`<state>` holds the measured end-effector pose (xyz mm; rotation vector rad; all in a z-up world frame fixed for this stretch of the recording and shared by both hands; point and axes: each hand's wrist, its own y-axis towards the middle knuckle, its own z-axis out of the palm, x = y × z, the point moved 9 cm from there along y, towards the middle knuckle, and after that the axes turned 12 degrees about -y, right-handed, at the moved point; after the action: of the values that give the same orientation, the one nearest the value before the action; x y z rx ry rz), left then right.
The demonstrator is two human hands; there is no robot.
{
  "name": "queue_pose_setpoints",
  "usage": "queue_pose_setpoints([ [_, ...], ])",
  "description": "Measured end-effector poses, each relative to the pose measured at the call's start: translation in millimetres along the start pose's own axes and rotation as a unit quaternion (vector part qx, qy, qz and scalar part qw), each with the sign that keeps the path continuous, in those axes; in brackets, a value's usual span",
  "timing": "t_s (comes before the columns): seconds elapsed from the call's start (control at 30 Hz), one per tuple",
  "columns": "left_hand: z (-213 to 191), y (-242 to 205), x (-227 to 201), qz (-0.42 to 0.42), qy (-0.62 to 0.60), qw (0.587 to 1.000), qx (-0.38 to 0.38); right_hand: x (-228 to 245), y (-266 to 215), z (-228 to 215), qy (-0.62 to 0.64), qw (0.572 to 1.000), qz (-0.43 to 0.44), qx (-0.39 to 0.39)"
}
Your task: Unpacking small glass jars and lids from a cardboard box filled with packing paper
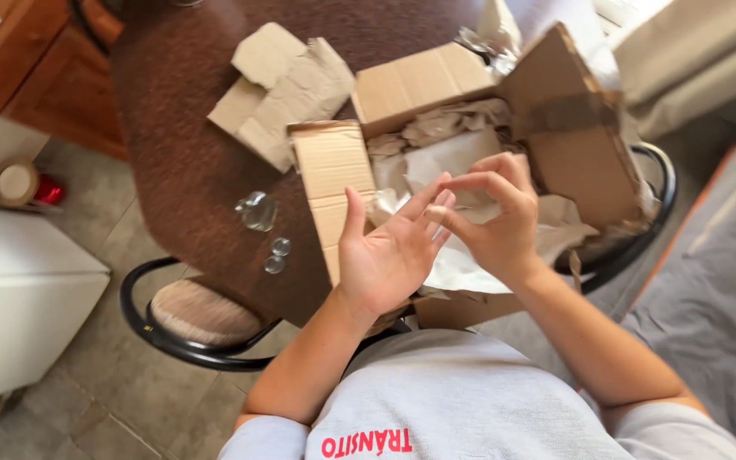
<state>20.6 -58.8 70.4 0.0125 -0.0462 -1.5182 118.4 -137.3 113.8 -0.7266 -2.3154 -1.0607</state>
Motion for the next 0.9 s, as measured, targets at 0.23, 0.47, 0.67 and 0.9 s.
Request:
queue_pose_setpoints([
  [0.23,-11.9,21.7,42.0,0.013,0.153,0.988,-0.009,-61.6,-42.9,10.9,0.146,0.934,0.322,0.053],
  [0.47,-5.7,15.4,14.4,0.058,0.668,0.742,-0.001,-76.0,-43.1,-7.8,0.139,0.951,0.25,0.119],
  [0.67,-53.3,60.9,-28.7,0.1,0.938,0.326,0.062,-105.4,-76.7,24.2,-0.185,0.928,0.014,0.322],
  [0.9,-69.4,81.0,15.2,-0.007,0.871,0.486,0.07,-124.1,-85.4,17.0,0.291,0.871,0.311,0.246],
])
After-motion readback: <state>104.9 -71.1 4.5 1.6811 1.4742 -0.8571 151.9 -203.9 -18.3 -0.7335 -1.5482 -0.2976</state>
